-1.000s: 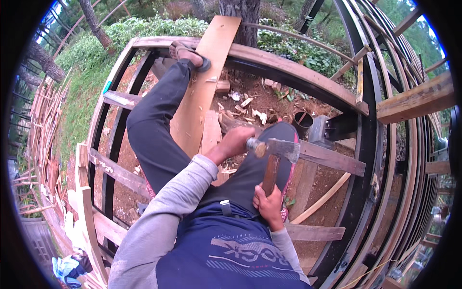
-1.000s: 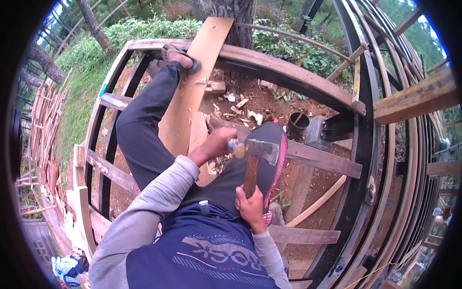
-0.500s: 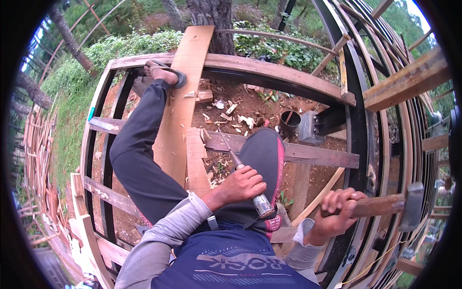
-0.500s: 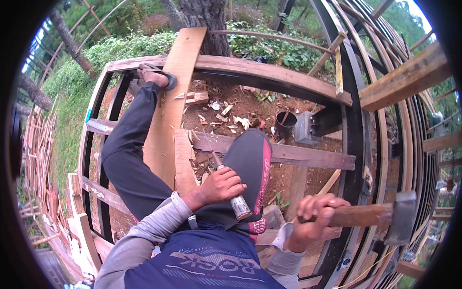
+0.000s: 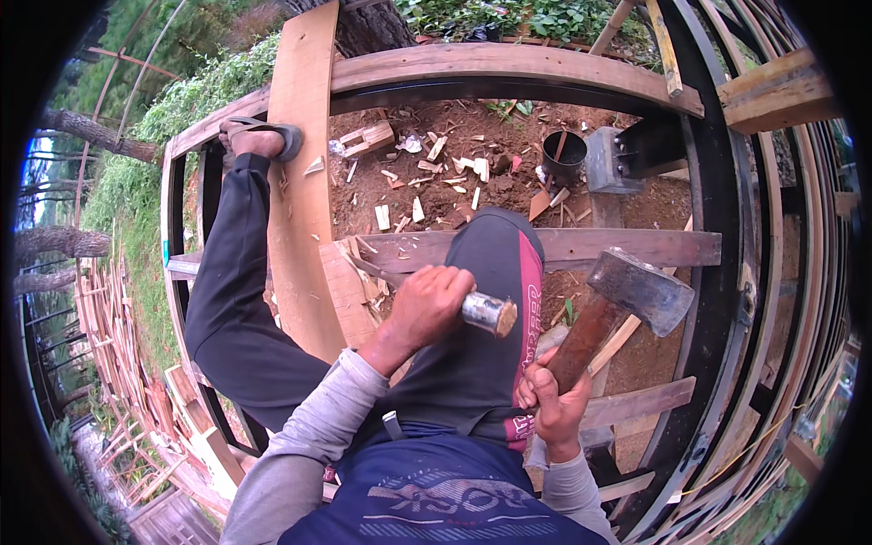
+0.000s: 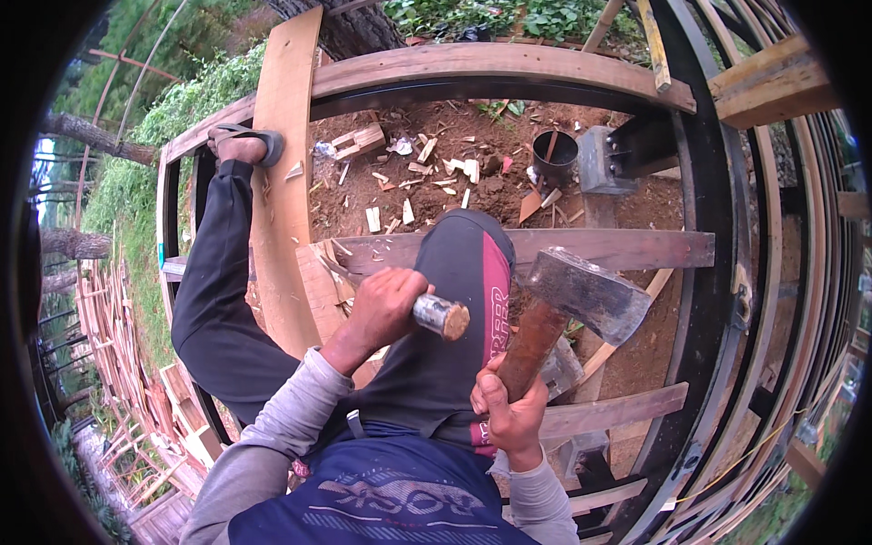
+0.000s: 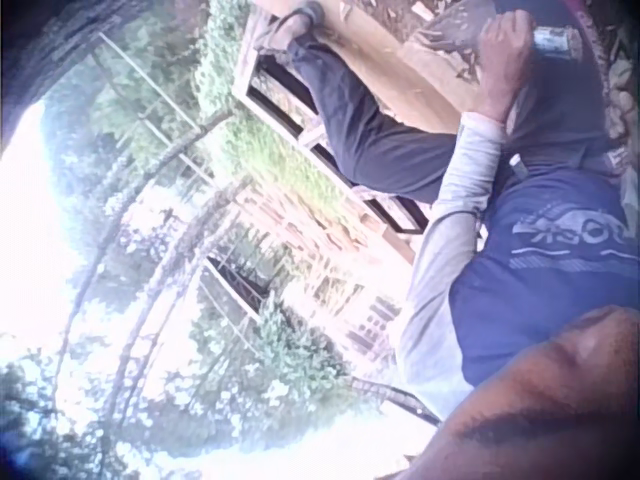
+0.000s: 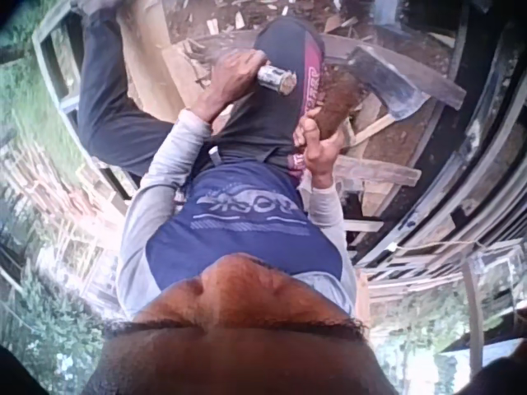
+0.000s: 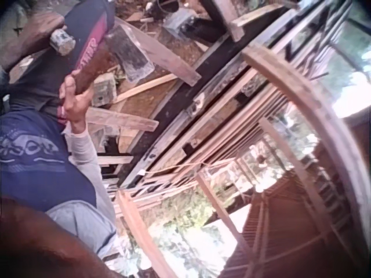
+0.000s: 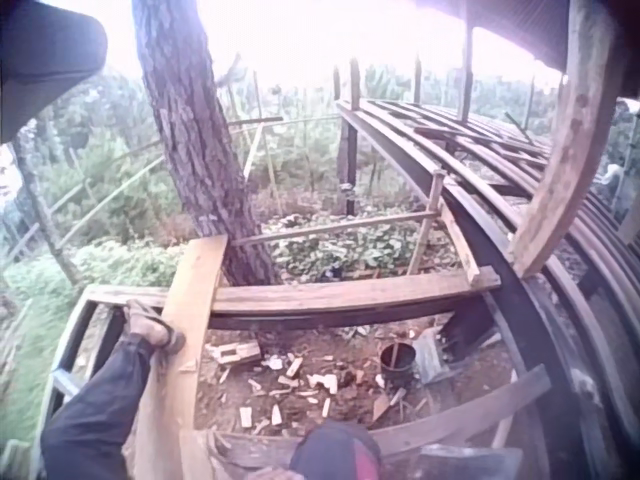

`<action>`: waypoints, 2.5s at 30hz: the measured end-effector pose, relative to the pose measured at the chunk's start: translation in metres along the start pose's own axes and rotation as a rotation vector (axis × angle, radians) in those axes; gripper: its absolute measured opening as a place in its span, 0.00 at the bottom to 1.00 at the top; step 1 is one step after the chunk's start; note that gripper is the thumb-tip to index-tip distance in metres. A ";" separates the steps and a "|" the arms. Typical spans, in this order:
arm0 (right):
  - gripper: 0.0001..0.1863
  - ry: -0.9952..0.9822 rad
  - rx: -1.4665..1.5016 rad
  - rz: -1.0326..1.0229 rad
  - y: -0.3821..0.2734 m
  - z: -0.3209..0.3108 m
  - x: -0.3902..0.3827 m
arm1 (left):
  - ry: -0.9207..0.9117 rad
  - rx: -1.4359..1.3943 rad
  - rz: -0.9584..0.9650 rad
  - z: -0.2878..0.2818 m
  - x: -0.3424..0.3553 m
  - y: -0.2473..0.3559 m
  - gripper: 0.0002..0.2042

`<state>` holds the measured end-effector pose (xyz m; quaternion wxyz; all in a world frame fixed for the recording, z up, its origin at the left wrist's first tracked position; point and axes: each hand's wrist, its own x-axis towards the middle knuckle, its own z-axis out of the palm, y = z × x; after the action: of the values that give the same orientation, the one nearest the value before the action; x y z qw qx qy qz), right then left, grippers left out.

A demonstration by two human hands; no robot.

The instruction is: The person carves a notch into a piece of wood using a chisel and a hammer while sitting on the frame of a wooden structure.

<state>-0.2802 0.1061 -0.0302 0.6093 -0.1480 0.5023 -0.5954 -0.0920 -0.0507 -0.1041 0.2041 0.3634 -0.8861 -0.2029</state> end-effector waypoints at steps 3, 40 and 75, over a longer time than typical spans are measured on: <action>0.13 -0.008 -0.033 -0.044 -0.007 0.002 0.007 | 0.031 0.029 -0.087 -0.004 0.010 -0.023 0.10; 0.12 -0.056 -0.064 -0.658 -0.139 0.087 -0.019 | 0.298 -0.229 -0.332 -0.062 -0.010 -0.056 0.13; 0.12 -0.086 -0.217 -0.762 -0.087 0.081 -0.011 | 0.240 -0.060 0.338 -0.064 -0.065 0.041 0.10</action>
<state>-0.2642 0.0603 0.0787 0.3461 -0.4122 0.4455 -0.7155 -0.0398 0.0101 -0.0439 0.3500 0.2246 -0.8974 -0.1474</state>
